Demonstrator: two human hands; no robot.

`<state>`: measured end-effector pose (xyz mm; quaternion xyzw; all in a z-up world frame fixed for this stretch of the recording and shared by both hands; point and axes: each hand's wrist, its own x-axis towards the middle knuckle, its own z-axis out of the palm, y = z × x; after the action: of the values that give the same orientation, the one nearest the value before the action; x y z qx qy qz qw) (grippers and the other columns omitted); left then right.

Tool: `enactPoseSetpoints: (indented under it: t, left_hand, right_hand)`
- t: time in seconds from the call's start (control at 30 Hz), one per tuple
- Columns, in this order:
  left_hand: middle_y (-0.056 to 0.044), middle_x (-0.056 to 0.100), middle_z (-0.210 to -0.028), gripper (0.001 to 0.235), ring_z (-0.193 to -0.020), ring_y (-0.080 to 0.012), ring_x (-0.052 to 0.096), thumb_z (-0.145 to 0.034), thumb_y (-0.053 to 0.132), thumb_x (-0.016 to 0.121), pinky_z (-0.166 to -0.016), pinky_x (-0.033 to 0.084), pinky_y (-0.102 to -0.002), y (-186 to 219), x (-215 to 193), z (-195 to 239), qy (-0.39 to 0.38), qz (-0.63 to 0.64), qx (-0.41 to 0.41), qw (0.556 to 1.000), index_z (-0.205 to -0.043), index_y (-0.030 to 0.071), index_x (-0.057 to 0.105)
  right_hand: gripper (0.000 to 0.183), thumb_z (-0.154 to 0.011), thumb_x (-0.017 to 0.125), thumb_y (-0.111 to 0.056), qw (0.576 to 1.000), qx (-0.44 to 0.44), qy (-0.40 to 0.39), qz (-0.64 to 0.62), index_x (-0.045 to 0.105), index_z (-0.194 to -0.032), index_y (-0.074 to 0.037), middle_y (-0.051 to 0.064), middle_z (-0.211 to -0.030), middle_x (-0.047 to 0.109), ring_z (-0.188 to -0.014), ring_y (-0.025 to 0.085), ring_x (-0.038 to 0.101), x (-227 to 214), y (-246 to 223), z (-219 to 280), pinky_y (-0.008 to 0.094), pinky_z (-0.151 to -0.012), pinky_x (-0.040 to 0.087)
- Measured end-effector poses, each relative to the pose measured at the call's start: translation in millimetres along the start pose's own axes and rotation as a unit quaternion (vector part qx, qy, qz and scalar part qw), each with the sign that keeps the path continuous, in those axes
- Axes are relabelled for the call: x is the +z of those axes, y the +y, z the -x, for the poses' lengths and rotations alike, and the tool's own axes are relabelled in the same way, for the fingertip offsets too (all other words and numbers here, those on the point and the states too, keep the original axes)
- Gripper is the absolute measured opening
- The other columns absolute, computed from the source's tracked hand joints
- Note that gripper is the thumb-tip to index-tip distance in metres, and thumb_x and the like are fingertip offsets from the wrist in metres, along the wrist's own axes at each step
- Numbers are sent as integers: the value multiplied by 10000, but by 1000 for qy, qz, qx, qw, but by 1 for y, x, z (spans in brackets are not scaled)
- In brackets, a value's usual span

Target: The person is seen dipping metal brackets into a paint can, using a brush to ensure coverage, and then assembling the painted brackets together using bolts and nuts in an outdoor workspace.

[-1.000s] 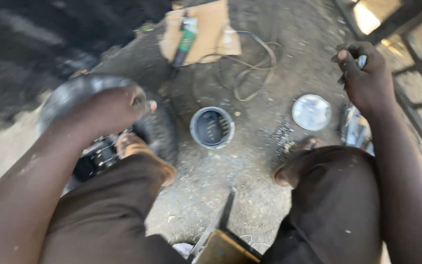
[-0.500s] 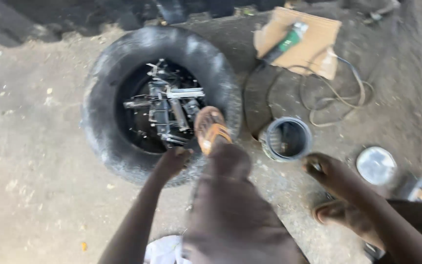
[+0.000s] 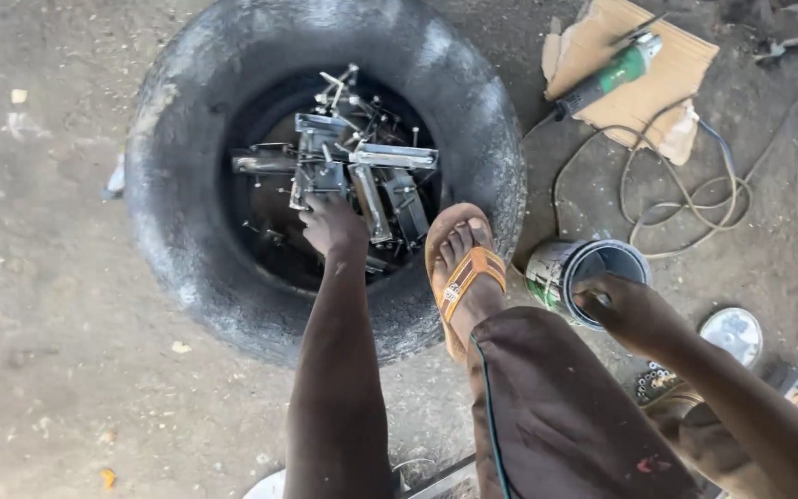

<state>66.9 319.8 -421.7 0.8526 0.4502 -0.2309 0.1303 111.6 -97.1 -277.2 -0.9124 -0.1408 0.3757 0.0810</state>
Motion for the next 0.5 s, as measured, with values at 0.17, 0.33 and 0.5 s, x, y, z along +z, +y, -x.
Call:
enactPoseSetpoints:
  t: [0.17,0.33,0.5]
  left_hand:
    - [-25,618,-888,122,-800,-211,551,-923,208,627,-665,454,-390,-59,-48,25,-103,274,-52,955,-1006,121,650]
    - [-102,659,-937,97,-789,-180,648,-1018,141,609,-649,529,-270,-126,-85,91,-193,726,-119,649,-1064,55,606]
    - [-304,602,-1288,313,-1092,-331,618,-951,6,390,-983,495,-401,-135,-140,176,-187,823,-53,534,-1248,-50,472]
  right_hand:
    - [576,-907,409,-622,996,-71,57,-12,727,-1086,-177,35,-1028,776,-909,247,724,-21,-31,28,417,-792,517]
    - [425,-944,550,-450,987,-10,122,-101,767,-1174,-167,39,-1149,794,-1028,225,745,-69,-54,96,385,-867,525]
    - [319,-981,644,-317,964,44,167,-201,745,-1219,-130,63,-999,777,-701,272,723,-67,-24,139,366,-694,503]
